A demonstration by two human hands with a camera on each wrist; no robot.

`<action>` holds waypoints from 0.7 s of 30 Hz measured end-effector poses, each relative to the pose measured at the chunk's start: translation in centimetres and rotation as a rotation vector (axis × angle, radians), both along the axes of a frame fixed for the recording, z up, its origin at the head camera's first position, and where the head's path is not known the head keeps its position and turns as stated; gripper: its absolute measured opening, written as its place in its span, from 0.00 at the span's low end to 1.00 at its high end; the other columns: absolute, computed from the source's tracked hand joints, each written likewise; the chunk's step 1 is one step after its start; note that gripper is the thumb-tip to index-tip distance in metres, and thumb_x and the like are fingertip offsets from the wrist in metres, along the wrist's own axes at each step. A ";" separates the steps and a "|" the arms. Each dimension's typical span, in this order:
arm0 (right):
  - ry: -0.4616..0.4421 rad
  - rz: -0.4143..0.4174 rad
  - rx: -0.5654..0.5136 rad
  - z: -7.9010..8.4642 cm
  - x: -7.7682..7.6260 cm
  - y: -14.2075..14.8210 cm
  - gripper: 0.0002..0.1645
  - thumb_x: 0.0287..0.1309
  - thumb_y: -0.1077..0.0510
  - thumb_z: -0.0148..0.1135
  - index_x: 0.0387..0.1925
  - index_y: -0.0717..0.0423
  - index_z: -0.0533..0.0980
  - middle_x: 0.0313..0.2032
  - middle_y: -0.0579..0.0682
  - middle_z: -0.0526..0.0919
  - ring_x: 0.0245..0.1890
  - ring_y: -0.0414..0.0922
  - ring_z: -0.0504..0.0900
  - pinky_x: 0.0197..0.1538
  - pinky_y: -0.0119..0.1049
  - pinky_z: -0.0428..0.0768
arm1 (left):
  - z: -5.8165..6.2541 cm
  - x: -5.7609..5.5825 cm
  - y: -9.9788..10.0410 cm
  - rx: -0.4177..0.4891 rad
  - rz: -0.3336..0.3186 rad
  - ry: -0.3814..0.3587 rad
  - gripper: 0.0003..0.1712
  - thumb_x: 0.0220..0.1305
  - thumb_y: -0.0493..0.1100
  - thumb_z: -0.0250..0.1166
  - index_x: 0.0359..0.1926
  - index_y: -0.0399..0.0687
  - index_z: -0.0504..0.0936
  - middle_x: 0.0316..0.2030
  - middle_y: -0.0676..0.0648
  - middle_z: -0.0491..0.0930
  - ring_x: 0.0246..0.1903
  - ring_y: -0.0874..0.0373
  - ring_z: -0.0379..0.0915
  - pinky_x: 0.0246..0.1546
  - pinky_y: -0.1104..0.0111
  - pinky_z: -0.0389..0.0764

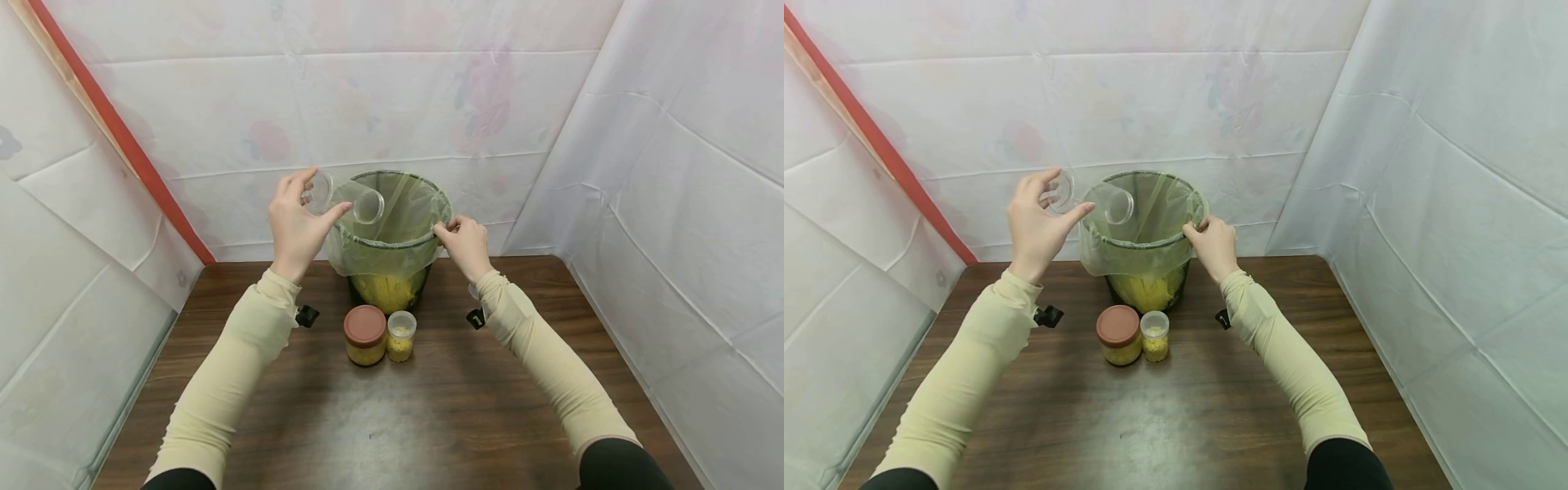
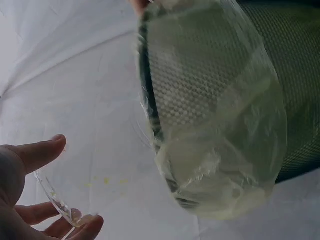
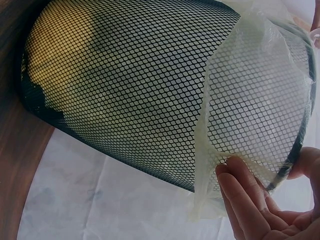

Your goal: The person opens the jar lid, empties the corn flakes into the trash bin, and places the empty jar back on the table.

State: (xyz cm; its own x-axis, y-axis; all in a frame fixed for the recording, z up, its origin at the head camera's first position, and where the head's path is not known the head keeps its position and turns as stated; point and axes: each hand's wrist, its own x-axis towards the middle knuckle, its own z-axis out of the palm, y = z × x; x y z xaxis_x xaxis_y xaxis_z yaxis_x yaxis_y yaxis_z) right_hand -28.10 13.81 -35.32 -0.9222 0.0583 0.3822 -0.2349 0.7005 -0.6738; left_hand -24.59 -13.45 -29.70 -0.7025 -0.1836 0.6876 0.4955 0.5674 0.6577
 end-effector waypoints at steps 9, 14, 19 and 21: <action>-0.009 -0.002 -0.011 0.1 0.1 -0.1 0.15 0.57 0.50 0.57 0.21 0.55 0.77 0.18 0.51 0.84 0.16 0.45 0.77 0.35 0.39 0.72 | -0.1 0.0 0.0 0.115 -0.075 -0.037 0.38 0.48 0.52 0.75 0.59 0.41 0.75 0.51 0.40 0.75 0.48 0.49 0.75 0.48 0.62 0.79; -0.014 0.001 -0.015 0.1 0.1 -0.1 0.16 0.57 0.49 0.57 0.21 0.54 0.77 0.18 0.50 0.84 0.16 0.45 0.78 0.34 0.38 0.72 | -0.3 0.0 0.0 0.005 -0.009 -0.008 0.41 0.43 0.50 0.78 0.59 0.42 0.75 0.51 0.39 0.75 0.46 0.47 0.74 0.48 0.59 0.77; -0.015 -0.002 -0.011 0.1 0.1 -0.1 0.15 0.57 0.49 0.57 0.21 0.54 0.76 0.18 0.50 0.84 0.17 0.45 0.78 0.36 0.38 0.72 | -0.3 0.0 0.0 0.068 -0.050 -0.030 0.39 0.46 0.52 0.76 0.59 0.43 0.75 0.52 0.40 0.75 0.47 0.50 0.74 0.49 0.62 0.78; -0.015 -0.002 -0.012 0.0 0.0 -0.1 0.15 0.57 0.50 0.58 0.21 0.54 0.76 0.18 0.50 0.84 0.17 0.45 0.78 0.37 0.39 0.72 | -0.2 0.0 0.0 0.145 -0.088 -0.060 0.38 0.50 0.54 0.73 0.60 0.44 0.74 0.52 0.42 0.75 0.48 0.53 0.74 0.50 0.64 0.78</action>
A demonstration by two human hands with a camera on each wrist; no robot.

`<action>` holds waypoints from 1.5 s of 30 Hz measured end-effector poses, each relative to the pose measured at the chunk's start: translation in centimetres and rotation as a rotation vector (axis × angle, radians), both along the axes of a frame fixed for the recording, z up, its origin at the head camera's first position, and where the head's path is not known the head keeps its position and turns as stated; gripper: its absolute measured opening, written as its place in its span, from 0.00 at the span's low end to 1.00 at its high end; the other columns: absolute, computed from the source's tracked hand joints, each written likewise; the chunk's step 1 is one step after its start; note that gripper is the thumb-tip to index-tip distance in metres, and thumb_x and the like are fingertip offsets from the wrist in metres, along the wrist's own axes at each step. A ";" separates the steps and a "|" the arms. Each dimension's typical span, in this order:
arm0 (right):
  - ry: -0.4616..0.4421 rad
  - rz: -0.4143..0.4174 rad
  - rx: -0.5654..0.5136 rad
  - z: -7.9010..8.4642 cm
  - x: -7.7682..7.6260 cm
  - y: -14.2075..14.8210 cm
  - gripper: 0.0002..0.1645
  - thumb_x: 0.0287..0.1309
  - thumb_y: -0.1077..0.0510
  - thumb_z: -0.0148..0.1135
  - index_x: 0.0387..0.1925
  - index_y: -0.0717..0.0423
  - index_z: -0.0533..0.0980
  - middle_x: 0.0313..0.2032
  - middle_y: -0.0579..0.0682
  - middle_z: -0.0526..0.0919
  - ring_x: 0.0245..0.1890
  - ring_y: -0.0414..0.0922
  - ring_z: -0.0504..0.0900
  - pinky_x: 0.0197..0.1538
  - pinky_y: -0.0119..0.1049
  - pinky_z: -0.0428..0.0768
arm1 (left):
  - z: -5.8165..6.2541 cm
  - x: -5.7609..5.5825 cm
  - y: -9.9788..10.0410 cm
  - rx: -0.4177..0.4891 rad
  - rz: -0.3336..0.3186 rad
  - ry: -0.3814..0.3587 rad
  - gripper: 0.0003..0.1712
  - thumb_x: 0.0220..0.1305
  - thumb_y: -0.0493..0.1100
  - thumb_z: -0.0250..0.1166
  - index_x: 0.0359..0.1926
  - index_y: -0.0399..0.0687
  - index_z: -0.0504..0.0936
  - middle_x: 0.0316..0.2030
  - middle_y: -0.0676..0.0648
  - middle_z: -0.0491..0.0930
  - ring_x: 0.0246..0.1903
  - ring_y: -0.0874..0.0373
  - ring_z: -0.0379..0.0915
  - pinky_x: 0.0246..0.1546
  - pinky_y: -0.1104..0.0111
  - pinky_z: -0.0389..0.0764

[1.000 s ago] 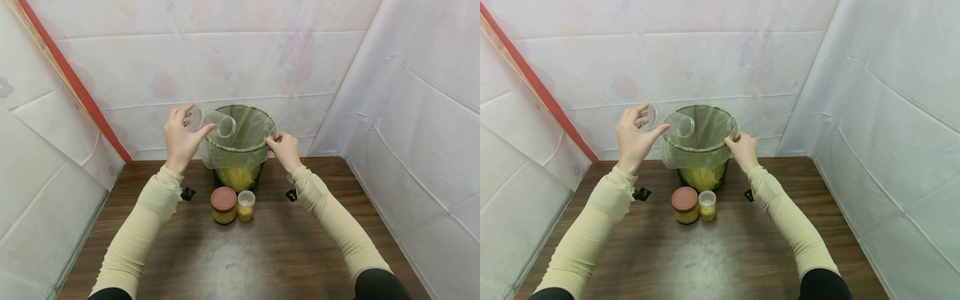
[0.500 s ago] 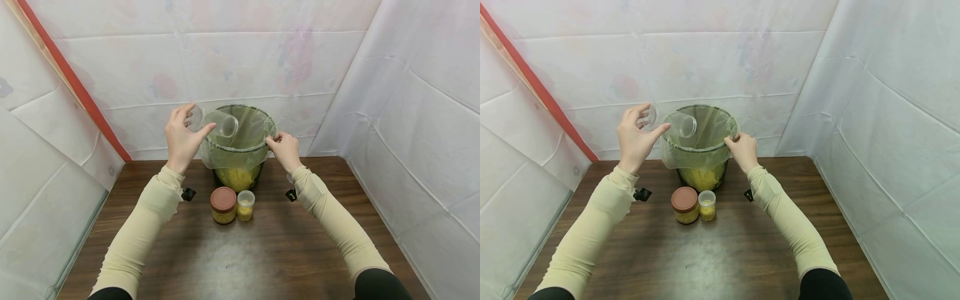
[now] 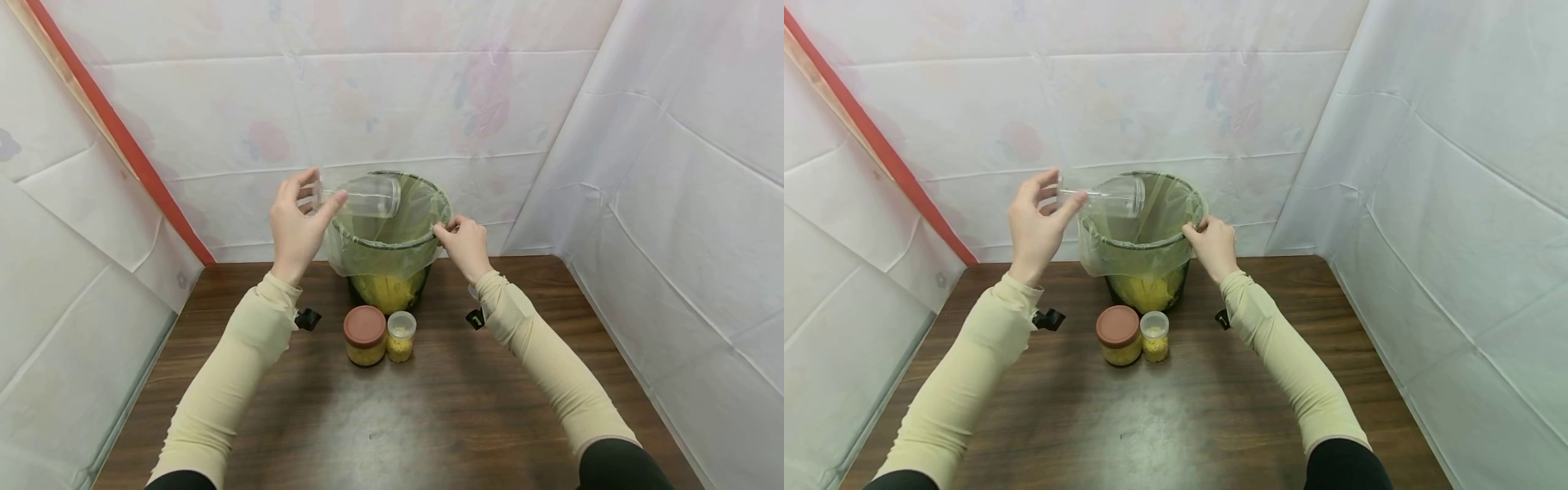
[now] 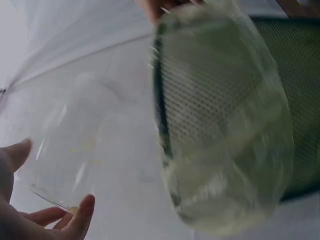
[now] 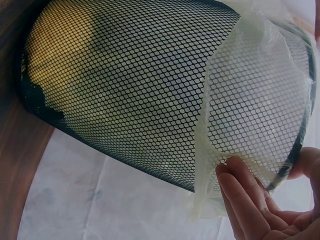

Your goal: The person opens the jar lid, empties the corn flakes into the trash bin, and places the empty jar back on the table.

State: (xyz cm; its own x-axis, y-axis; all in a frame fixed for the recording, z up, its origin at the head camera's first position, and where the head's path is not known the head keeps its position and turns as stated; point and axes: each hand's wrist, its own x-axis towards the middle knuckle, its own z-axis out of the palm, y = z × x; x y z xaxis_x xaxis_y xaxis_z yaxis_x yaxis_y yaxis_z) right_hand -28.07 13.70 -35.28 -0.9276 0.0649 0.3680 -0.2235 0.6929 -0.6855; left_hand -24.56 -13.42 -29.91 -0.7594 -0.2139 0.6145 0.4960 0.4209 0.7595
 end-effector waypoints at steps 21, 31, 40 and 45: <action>0.014 0.012 0.002 -0.2 -0.3 0.1 0.15 0.58 0.51 0.57 0.21 0.54 0.76 0.18 0.51 0.84 0.16 0.45 0.78 0.35 0.39 0.73 | -0.1 0.0 0.1 -0.108 0.052 -0.020 0.41 0.49 0.54 0.74 0.61 0.40 0.72 0.52 0.37 0.72 0.48 0.48 0.70 0.49 0.61 0.75; 0.008 -0.001 0.008 0.0 -0.1 0.2 0.16 0.57 0.49 0.56 0.21 0.54 0.76 0.18 0.50 0.84 0.16 0.45 0.78 0.37 0.39 0.73 | -0.2 -0.2 0.1 0.008 -0.011 -0.060 0.37 0.54 0.56 0.70 0.61 0.43 0.73 0.52 0.41 0.73 0.48 0.51 0.72 0.50 0.65 0.74; 0.019 0.006 0.006 -0.1 -0.1 0.1 0.14 0.57 0.51 0.58 0.21 0.54 0.76 0.17 0.50 0.84 0.17 0.45 0.78 0.37 0.40 0.73 | -0.2 0.1 0.1 -0.011 0.003 -0.043 0.38 0.52 0.56 0.71 0.62 0.44 0.73 0.53 0.40 0.72 0.49 0.51 0.72 0.50 0.64 0.76; 0.026 0.003 0.014 -0.1 -0.2 0.0 0.15 0.57 0.50 0.57 0.20 0.54 0.76 0.17 0.49 0.83 0.16 0.44 0.78 0.38 0.40 0.73 | -0.1 0.0 0.0 0.021 -0.010 -0.030 0.34 0.57 0.54 0.68 0.60 0.42 0.73 0.52 0.39 0.72 0.48 0.50 0.73 0.50 0.65 0.75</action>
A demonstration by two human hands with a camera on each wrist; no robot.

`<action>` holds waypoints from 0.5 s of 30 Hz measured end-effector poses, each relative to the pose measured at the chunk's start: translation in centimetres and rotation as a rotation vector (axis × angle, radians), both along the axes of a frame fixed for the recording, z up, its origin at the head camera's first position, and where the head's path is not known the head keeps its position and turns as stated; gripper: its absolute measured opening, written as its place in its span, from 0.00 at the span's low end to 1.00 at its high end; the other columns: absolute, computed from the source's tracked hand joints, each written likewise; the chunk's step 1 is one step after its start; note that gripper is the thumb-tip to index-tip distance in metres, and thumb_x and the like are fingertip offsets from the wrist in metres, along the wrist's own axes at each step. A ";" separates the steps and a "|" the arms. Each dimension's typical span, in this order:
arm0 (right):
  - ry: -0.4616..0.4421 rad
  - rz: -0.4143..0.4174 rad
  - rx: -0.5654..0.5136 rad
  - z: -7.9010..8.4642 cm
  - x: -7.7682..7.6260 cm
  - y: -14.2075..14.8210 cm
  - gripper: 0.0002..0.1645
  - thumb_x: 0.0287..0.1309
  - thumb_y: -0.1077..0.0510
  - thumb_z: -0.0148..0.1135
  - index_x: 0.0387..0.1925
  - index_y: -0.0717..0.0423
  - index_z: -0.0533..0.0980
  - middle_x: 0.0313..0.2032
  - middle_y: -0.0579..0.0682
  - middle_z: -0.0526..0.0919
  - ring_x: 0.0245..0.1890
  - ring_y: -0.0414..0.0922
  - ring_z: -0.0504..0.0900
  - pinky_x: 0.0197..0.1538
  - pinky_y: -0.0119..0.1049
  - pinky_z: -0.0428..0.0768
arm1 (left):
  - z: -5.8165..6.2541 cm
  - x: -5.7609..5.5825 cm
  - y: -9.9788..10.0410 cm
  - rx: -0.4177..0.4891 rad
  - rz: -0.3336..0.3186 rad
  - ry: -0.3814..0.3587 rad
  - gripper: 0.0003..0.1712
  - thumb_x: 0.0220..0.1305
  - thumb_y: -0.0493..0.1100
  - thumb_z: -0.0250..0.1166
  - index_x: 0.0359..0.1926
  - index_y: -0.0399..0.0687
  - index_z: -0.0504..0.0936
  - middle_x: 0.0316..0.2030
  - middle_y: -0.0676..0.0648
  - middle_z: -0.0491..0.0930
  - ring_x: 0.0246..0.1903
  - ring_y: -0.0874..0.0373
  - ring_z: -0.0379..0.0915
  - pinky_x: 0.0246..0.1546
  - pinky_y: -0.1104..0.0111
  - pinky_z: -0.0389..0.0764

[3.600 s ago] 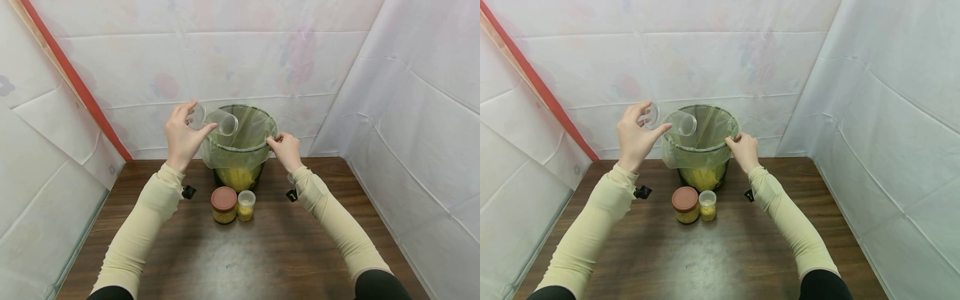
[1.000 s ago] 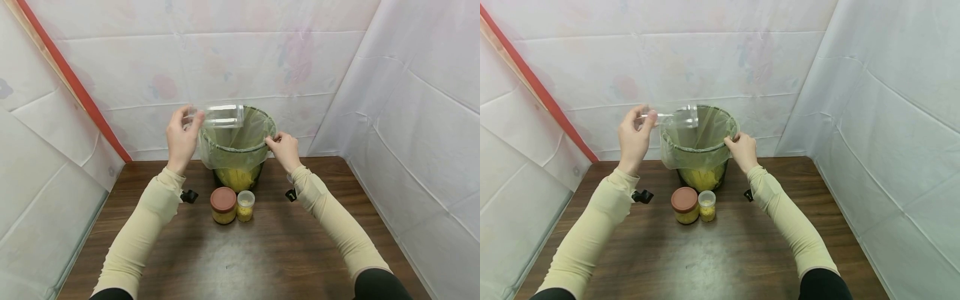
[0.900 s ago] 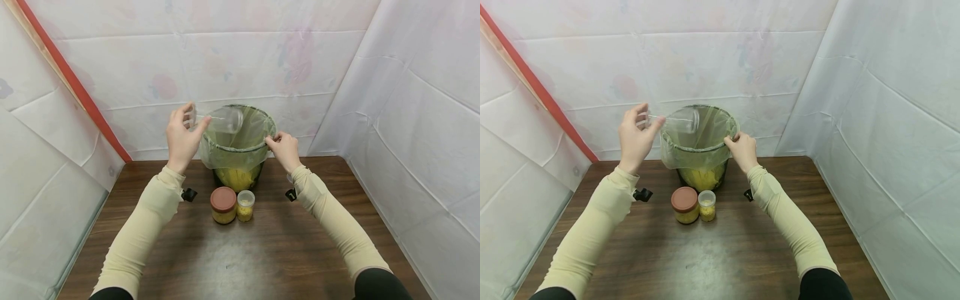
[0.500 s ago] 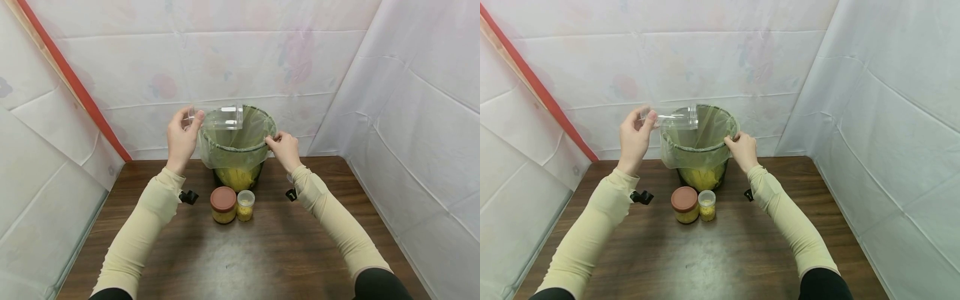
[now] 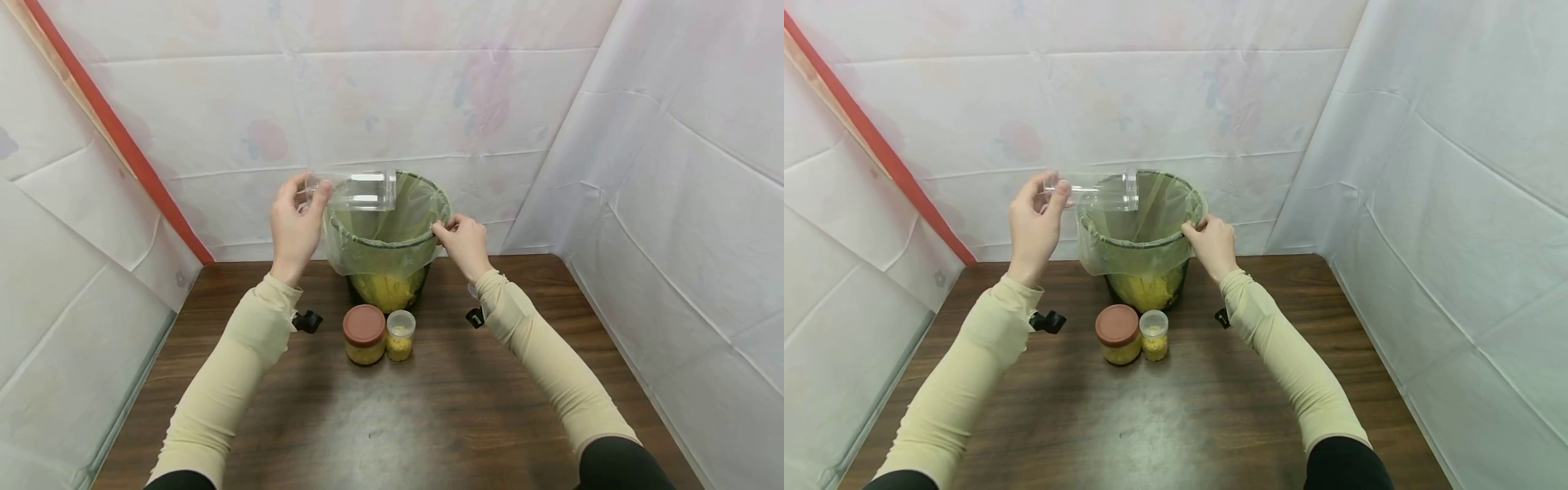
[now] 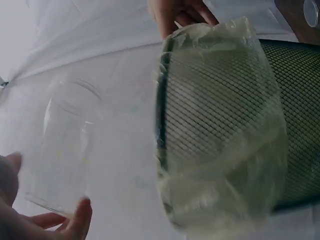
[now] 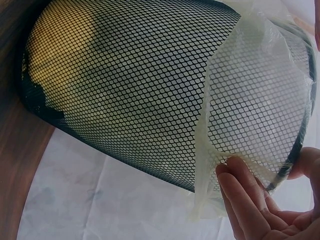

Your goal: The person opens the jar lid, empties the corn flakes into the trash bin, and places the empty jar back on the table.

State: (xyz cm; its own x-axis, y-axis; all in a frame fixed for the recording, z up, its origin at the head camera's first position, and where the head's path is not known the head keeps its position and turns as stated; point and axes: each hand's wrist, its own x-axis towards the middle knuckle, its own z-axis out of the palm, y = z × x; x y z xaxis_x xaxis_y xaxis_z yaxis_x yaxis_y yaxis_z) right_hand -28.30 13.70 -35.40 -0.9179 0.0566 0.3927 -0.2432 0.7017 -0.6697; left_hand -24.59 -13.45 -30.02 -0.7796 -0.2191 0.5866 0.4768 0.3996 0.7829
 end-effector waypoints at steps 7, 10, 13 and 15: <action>0.004 0.004 0.009 -0.1 0.0 -0.2 0.16 0.57 0.50 0.56 0.20 0.55 0.76 0.16 0.50 0.83 0.16 0.44 0.78 0.35 0.39 0.74 | -0.6 0.0 0.1 -0.178 0.099 0.135 0.40 0.46 0.49 0.77 0.60 0.40 0.74 0.50 0.37 0.72 0.46 0.45 0.71 0.48 0.58 0.73; -0.001 0.007 0.003 -0.1 0.0 -0.3 0.16 0.57 0.50 0.57 0.20 0.55 0.76 0.16 0.50 0.83 0.16 0.44 0.78 0.34 0.38 0.74 | -0.6 0.2 0.0 -0.172 0.095 0.125 0.41 0.45 0.50 0.77 0.60 0.41 0.74 0.51 0.38 0.72 0.47 0.45 0.71 0.49 0.58 0.73; -0.010 0.013 -0.003 -0.1 0.0 -0.4 0.15 0.58 0.51 0.57 0.21 0.55 0.76 0.17 0.50 0.83 0.16 0.44 0.78 0.33 0.38 0.74 | -0.6 0.3 -0.2 -0.164 0.089 0.079 0.41 0.46 0.51 0.76 0.61 0.42 0.73 0.52 0.38 0.72 0.47 0.46 0.71 0.50 0.60 0.75; -0.019 0.018 -0.012 -0.1 0.0 -0.3 0.15 0.58 0.51 0.57 0.21 0.55 0.76 0.17 0.50 0.83 0.16 0.44 0.78 0.31 0.37 0.74 | -0.6 0.5 -0.3 -0.154 0.081 0.041 0.42 0.46 0.52 0.76 0.61 0.42 0.73 0.53 0.39 0.71 0.48 0.48 0.71 0.50 0.62 0.76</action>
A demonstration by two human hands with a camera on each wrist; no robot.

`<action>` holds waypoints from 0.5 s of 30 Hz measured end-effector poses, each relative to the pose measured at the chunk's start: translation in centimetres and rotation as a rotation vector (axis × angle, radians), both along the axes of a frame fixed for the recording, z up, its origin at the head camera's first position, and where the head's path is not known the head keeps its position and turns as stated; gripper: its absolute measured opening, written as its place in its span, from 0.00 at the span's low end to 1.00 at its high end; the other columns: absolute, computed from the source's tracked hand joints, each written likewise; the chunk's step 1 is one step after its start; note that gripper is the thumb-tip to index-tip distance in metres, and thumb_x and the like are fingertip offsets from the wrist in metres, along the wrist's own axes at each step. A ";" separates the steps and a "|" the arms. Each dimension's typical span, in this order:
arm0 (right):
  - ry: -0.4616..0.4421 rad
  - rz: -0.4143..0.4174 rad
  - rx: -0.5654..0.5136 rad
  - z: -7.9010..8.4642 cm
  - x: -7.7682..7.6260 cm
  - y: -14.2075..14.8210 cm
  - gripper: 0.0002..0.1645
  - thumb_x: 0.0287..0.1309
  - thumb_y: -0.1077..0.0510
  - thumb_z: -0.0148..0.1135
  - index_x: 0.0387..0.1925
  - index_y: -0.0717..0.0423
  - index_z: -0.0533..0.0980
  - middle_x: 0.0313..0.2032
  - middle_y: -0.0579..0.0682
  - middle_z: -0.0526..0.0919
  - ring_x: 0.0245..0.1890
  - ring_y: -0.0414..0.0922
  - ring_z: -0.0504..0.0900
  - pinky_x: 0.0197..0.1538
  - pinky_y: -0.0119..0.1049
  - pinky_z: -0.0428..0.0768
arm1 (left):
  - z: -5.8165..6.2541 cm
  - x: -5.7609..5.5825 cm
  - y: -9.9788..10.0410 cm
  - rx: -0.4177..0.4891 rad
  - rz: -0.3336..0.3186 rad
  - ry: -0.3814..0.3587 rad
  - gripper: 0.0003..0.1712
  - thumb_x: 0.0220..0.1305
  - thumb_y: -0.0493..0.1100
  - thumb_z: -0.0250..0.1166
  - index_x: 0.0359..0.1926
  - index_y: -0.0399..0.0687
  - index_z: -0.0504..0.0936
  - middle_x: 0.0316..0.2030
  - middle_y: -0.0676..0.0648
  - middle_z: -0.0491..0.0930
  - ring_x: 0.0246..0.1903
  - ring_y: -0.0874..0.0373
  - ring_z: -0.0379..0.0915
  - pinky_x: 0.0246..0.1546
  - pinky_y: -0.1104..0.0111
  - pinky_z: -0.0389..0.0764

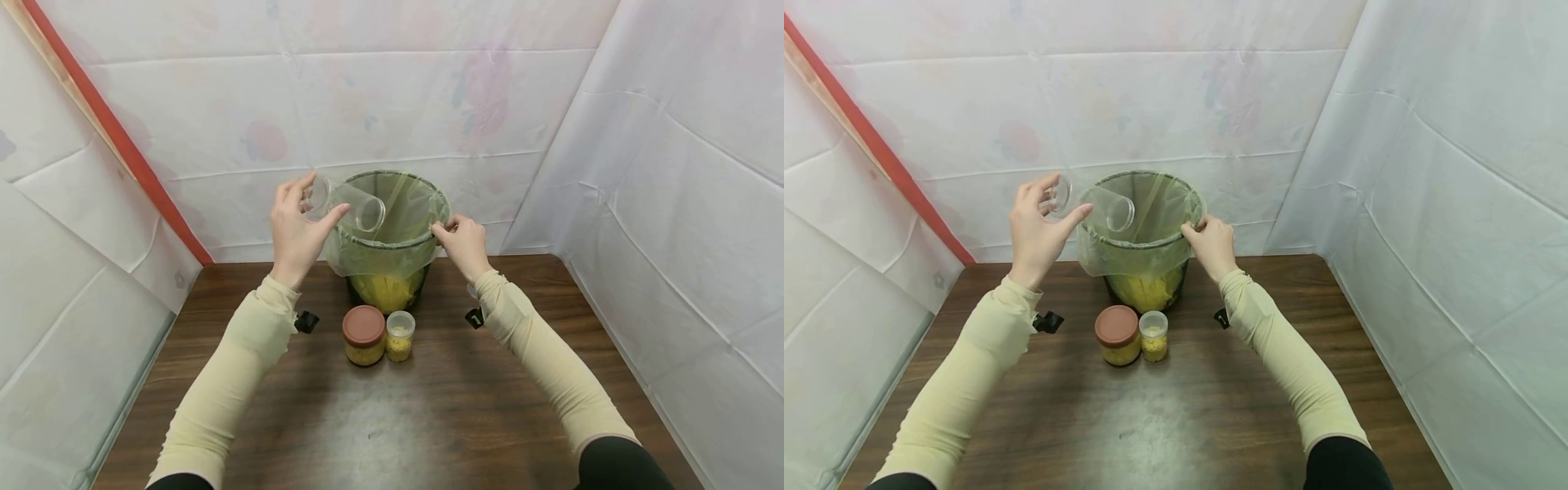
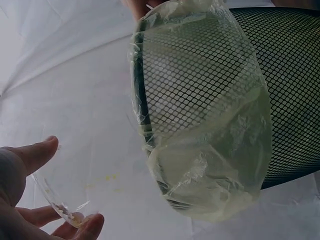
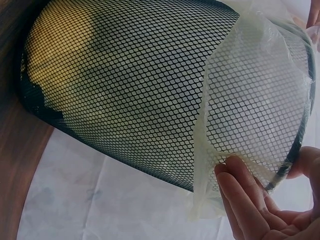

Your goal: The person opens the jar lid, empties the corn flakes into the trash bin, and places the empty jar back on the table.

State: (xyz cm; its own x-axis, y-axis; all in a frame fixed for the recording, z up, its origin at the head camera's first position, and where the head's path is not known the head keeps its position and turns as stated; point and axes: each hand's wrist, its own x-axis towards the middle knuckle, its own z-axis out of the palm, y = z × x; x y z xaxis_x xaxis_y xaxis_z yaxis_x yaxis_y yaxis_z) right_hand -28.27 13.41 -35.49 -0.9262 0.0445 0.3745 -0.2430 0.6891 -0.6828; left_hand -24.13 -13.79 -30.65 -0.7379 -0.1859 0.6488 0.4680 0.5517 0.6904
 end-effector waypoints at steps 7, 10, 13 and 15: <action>-0.026 0.004 -0.009 0.3 0.3 0.1 0.15 0.59 0.50 0.57 0.22 0.55 0.76 0.21 0.55 0.85 0.17 0.45 0.79 0.28 0.36 0.73 | -0.2 0.6 -0.6 0.031 -0.016 -0.103 0.45 0.44 0.54 0.76 0.64 0.51 0.70 0.51 0.40 0.70 0.47 0.49 0.72 0.49 0.64 0.78; -0.040 0.012 -0.011 0.4 0.4 0.1 0.16 0.60 0.49 0.56 0.23 0.56 0.76 0.22 0.57 0.85 0.18 0.45 0.80 0.27 0.36 0.74 | -0.2 0.8 -0.8 0.045 -0.021 -0.119 0.46 0.43 0.54 0.77 0.64 0.53 0.70 0.50 0.40 0.69 0.46 0.50 0.72 0.48 0.64 0.79; -0.056 0.026 -0.007 0.6 0.6 0.1 0.17 0.61 0.48 0.54 0.24 0.56 0.76 0.22 0.56 0.85 0.18 0.45 0.80 0.26 0.37 0.74 | -0.2 0.9 -1.1 0.058 -0.024 -0.131 0.45 0.41 0.53 0.78 0.63 0.53 0.72 0.50 0.40 0.69 0.46 0.50 0.73 0.48 0.65 0.79; -0.065 0.036 -0.003 0.6 0.7 0.1 0.19 0.63 0.47 0.53 0.25 0.56 0.76 0.23 0.57 0.85 0.18 0.45 0.80 0.26 0.37 0.74 | -0.2 1.1 -1.2 0.067 -0.023 -0.143 0.44 0.41 0.53 0.78 0.61 0.52 0.73 0.50 0.41 0.69 0.47 0.50 0.73 0.48 0.65 0.79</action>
